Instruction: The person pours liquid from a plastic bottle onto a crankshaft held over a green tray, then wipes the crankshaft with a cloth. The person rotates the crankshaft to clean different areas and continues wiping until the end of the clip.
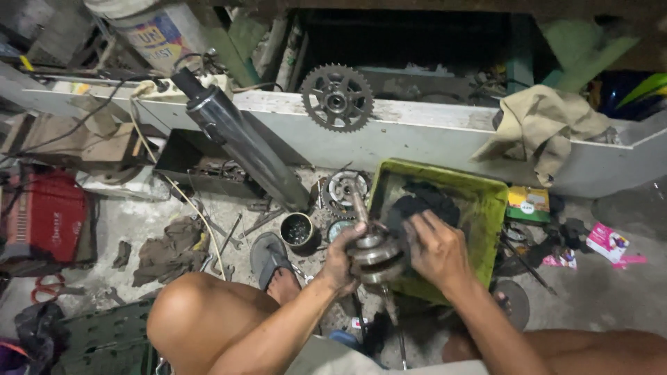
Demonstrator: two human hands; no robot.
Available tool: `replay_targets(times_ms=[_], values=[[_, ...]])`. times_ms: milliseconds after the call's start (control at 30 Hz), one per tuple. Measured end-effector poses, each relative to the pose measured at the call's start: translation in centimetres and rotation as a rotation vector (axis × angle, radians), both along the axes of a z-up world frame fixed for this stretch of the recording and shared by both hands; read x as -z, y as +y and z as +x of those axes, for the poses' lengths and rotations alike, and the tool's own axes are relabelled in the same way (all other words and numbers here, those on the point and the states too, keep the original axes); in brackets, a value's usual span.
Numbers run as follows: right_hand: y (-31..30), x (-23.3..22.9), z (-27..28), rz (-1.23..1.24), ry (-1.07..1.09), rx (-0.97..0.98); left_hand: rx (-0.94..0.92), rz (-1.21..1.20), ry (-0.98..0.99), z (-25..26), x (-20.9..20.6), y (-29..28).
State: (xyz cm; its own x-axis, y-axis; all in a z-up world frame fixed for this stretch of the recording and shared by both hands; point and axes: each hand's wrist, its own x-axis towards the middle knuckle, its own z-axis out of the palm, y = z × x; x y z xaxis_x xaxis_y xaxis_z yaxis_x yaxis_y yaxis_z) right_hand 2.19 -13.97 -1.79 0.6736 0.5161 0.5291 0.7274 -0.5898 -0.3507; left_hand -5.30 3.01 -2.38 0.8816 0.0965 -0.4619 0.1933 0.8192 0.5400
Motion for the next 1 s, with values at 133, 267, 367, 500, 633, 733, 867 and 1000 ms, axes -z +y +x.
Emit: replay_targets(times_ms=[133, 267, 367, 500, 633, 733, 867, 1000], values=[[0.4, -3.4, -0.7, 0.007, 0.218, 0.111, 0.048, 0.084, -0.081, 0.0, -2.6, -0.4], [-1.0, -3.6, 0.6, 0.538, 0.813, 0.368, 0.060, -0.068, -0.072, -0.8, -7.8, -1.0], [-2.6, -4.8, 1.4, 0.526, 0.690, 0.326, 0.075, -0.113, -0.051, -1.0, -8.1, -0.9], [-2.1, -7.2, -2.4, 0.317, 0.262, -0.121, 0.135, -0.196, -0.097, 0.0, -0.3, 0.5], [-2.1, -4.2, -3.0, 0.206, 0.143, -0.383, 0.181, -0.197, -0.083, -0.3, -1.3, 0.7], [-2.4, -4.6, -1.7, 0.116, 0.151, -0.326, 0.124, -0.241, -0.063, -0.2, -1.6, 0.5], [-2.2, -3.8, -1.8, 0.150, 0.243, -0.296, 0.129, -0.246, -0.054, -0.4, -3.3, 0.3], [-1.8, -3.7, -2.4, 0.277, 0.149, -0.380, 0.153, -0.214, -0.074, -0.8, -4.0, 0.2]])
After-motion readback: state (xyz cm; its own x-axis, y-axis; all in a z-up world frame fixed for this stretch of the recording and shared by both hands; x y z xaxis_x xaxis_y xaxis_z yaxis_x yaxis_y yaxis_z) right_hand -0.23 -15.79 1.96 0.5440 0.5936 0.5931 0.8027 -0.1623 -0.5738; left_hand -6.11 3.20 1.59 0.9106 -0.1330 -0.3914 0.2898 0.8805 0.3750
